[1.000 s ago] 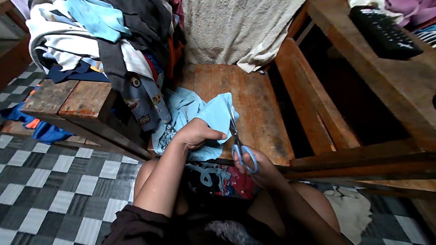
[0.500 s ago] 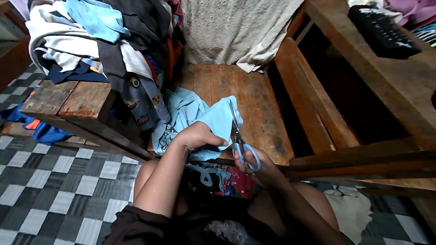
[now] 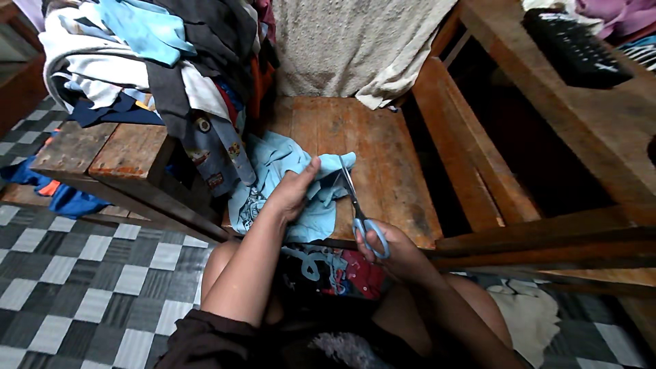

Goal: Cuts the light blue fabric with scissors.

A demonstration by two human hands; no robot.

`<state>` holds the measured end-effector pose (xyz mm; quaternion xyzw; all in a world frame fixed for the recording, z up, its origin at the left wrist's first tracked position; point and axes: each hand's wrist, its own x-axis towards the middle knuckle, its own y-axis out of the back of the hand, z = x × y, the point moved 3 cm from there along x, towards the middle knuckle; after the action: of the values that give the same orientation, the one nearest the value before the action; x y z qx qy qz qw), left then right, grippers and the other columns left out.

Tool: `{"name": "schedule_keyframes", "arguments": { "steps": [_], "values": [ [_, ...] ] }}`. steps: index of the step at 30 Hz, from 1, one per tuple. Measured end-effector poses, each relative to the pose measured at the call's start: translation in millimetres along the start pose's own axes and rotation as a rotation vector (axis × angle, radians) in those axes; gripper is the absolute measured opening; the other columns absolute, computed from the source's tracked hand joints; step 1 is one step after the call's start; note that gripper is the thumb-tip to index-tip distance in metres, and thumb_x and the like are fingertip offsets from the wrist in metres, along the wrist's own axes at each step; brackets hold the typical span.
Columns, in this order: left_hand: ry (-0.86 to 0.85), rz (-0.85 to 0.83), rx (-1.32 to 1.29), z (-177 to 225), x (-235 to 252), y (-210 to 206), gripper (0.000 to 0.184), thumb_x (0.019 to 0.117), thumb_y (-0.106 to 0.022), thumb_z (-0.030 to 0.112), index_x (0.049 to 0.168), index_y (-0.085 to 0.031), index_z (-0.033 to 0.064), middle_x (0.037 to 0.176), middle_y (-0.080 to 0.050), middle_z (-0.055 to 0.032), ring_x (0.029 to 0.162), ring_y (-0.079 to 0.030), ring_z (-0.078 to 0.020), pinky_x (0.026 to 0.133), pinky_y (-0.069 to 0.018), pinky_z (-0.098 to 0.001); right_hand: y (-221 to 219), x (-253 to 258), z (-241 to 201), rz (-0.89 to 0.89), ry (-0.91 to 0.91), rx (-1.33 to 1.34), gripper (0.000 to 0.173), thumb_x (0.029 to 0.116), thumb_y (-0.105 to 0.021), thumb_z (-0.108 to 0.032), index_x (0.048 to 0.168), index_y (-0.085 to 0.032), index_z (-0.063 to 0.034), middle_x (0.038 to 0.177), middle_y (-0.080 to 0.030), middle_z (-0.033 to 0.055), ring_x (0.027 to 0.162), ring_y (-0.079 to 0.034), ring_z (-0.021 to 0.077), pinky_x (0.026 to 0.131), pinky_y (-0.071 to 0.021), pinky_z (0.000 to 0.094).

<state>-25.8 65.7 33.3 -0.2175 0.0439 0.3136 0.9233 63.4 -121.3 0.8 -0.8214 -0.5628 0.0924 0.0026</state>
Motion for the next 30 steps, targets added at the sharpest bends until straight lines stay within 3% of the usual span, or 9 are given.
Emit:
{"name": "schedule_keyframes", "arguments": {
  "steps": [2, 4, 6, 10, 14, 18, 21, 24, 30],
  "values": [
    [0.009, 0.066, -0.148, -4.3, 7.4, 0.9, 0.041, 0.1090, -0.043, 0.039, 0.130, -0.054, 0.0054, 0.110, -0.068, -0.0058, 0.101, -0.067, -0.0130, 0.091, -0.0563, -0.0337, -1.1, -0.4, -0.9, -0.014, -0.036, -0.026, 0.035, 0.0914, -0.068, -0.052, 0.094, -0.058, -0.0186, 0.064, -0.056, -0.0177, 0.053, -0.051, -0.0063, 0.053, -0.0436, 0.0104],
    [0.035, 0.086, -0.272, -9.0, 13.9, 2.9, 0.029, 0.1081, -0.049, 0.031, 0.123, -0.057, 0.0066, 0.103, -0.069, -0.0059, 0.094, -0.068, -0.0139, 0.086, -0.0579, -0.0340, -1.5, -0.4, -1.0, -0.027, -0.065, -0.033, 0.032, 0.0915, -0.068, -0.049, 0.093, -0.058, -0.0184, 0.063, -0.055, -0.0173, 0.053, -0.051, -0.0059, 0.053, -0.0440, 0.0106],
    [0.106, 0.035, -0.405, -13.6, 18.1, 4.4, 0.019, 0.1073, -0.048, 0.024, 0.112, -0.059, 0.0095, 0.095, -0.069, -0.0057, 0.087, -0.069, -0.0149, 0.081, -0.0590, -0.0337, -1.0, -0.1, -1.4, -0.028, -0.080, -0.060, 0.031, 0.0923, -0.067, -0.048, 0.093, -0.058, -0.0182, 0.063, -0.055, -0.0172, 0.053, -0.051, -0.0058, 0.053, -0.0441, 0.0106],
    [0.276, -0.108, -0.693, -29.8, 17.1, -3.5, 0.023, 0.1044, -0.043, 0.025, 0.102, -0.061, 0.0119, 0.092, -0.070, -0.0078, 0.084, -0.070, -0.0180, 0.077, -0.0599, -0.0346, 3.7, -1.4, -4.3, -0.049, -0.088, -0.137, 0.032, 0.0927, -0.065, -0.048, 0.094, -0.057, -0.0176, 0.063, -0.054, -0.0173, 0.053, -0.052, -0.0057, 0.053, -0.0444, 0.0108],
    [0.373, -0.103, -0.748, -41.4, 7.0, -17.5, 0.038, 0.1093, -0.035, 0.035, 0.093, -0.058, 0.0095, 0.067, -0.063, -0.0045, 0.054, -0.062, -0.0098, 0.051, -0.0524, -0.0201, 13.6, -4.0, -5.4, -0.080, -0.080, -0.182, 0.036, 0.0896, -0.067, -0.054, 0.092, -0.058, -0.0187, 0.064, -0.055, -0.0171, 0.054, -0.052, -0.0055, 0.053, -0.0448, 0.0118],
    [0.479, -0.224, -0.765, -42.8, 2.1, -17.4, 0.046, 0.1089, -0.033, 0.040, 0.086, -0.057, 0.0088, 0.058, -0.057, -0.0029, 0.044, -0.056, -0.0079, 0.043, -0.0472, -0.0167, 21.2, -6.0, -6.0, -0.095, -0.072, -0.194, 0.031, 0.0900, -0.068, -0.050, 0.090, -0.058, -0.0204, 0.063, -0.055, -0.0180, 0.053, -0.051, -0.0066, 0.052, -0.0433, 0.0107],
    [0.365, -0.157, -0.525, -33.4, 2.6, -11.5, 0.031, 0.1075, -0.037, 0.024, 0.092, -0.060, 0.0108, 0.068, -0.063, -0.0025, 0.053, -0.060, -0.0071, 0.050, -0.0507, -0.0186, 23.8, -7.0, -6.8, -0.099, -0.072, -0.176, 0.034, 0.0869, -0.071, -0.055, 0.087, -0.060, -0.0228, 0.063, -0.054, -0.0179, 0.053, -0.050, -0.0067, 0.051, -0.0423, 0.0106],
    [0.109, 0.069, -0.251, -18.1, 2.1, -8.5, 0.013, 0.1026, -0.051, 0.004, 0.114, -0.057, 0.0032, 0.092, -0.068, -0.0075, 0.082, -0.068, -0.0139, 0.077, -0.0583, -0.0310, 24.3, -7.2, -7.5, -0.097, -0.079, -0.197, 0.035, 0.0865, -0.070, -0.057, 0.087, -0.059, -0.0229, 0.062, -0.054, -0.0185, 0.053, -0.050, -0.0073, 0.051, -0.0422, 0.0102],
    [-0.155, 0.143, -0.136, -18.9, 4.2, -8.8, 0.014, 0.0933, -0.057, -0.008, 0.103, -0.061, 0.0022, 0.087, -0.069, -0.0043, 0.082, -0.068, -0.0118, 0.080, -0.0581, -0.0317, 19.5, -5.6, -3.1, -0.135, -0.101, -0.157, 0.031, 0.0873, -0.072, -0.051, 0.088, -0.060, -0.0224, 0.063, -0.056, -0.0175, 0.053, -0.051, -0.0068, 0.051, -0.0429, 0.0106]
  ]
}}
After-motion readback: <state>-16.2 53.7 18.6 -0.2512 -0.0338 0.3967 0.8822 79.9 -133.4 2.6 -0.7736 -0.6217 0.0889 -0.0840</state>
